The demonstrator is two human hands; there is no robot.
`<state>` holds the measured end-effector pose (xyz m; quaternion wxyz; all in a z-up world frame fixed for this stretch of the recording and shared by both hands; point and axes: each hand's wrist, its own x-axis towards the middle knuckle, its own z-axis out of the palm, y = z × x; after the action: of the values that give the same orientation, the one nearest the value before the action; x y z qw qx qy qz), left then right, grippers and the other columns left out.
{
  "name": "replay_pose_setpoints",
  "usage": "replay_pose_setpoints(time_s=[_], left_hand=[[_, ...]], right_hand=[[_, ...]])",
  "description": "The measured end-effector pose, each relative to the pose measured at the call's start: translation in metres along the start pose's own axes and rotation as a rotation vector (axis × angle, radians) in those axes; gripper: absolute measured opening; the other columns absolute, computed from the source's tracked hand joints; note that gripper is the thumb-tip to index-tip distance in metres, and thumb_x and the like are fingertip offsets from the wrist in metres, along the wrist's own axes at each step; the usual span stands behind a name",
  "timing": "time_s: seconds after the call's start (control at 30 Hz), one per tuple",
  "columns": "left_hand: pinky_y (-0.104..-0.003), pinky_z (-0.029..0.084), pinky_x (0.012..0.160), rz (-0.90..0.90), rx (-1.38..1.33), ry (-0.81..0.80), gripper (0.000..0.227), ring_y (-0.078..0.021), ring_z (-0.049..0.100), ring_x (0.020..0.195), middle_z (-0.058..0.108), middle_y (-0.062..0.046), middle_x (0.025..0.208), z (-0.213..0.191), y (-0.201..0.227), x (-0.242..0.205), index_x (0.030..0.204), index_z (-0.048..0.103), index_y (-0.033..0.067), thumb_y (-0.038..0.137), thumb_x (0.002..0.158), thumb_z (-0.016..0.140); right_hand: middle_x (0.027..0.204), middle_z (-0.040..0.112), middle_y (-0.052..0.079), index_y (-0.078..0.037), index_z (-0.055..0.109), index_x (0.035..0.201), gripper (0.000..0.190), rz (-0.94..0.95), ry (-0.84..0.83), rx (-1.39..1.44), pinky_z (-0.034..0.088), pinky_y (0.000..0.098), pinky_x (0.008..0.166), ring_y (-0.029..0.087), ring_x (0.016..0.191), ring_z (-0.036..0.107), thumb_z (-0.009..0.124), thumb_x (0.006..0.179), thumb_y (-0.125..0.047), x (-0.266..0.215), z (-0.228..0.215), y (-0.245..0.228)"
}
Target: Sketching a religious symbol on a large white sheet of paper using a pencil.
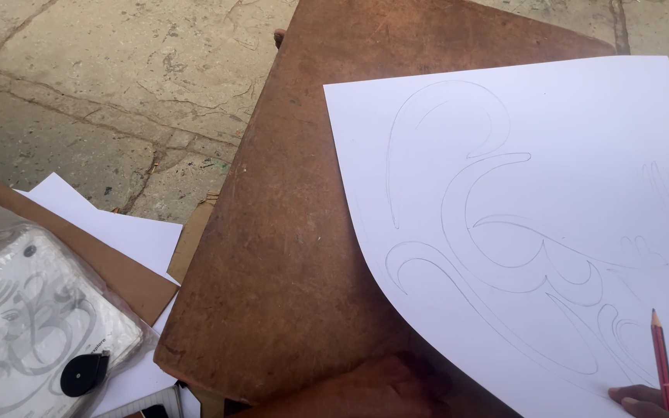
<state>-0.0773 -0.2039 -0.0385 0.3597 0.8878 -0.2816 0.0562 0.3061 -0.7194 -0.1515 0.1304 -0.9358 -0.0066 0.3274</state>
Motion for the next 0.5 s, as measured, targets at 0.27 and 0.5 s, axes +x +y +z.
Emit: replay_pose_setpoints(time_s=[0.27, 0.5], left_hand=[[-0.045, 0.055, 0.096, -0.361, -0.164, -0.030, 0.022, -0.0321, 0.067, 0.112, 0.070, -0.020, 0.116, -0.081, 0.014, -0.050, 0.115, 0.065, -0.0019, 0.012, 0.098, 0.064], [-0.039, 0.055, 0.082, -0.802, -0.214, 0.768, 0.024, -0.0258, 0.071, 0.093, 0.071, -0.014, 0.101, -0.118, -0.008, -0.116, 0.120, 0.058, 0.0061, 0.018, 0.099, 0.061]], right_hand=[[0.135, 0.066, -0.011, -0.039, 0.062, 0.129, 0.040, -1.171, 0.354, -0.801, 0.046, 0.0384, 0.119, 0.011, 0.137, 0.058, 0.049, 0.099, -0.062, 0.026, 0.075, 0.021], [0.131, 0.068, -0.009, -0.036, 0.063, 0.128, 0.039, -1.579, 0.050, -0.641, 0.049, 0.0375, 0.113, 0.012, 0.132, 0.061, 0.051, 0.099, -0.059, 0.136, 0.138, -0.154]])
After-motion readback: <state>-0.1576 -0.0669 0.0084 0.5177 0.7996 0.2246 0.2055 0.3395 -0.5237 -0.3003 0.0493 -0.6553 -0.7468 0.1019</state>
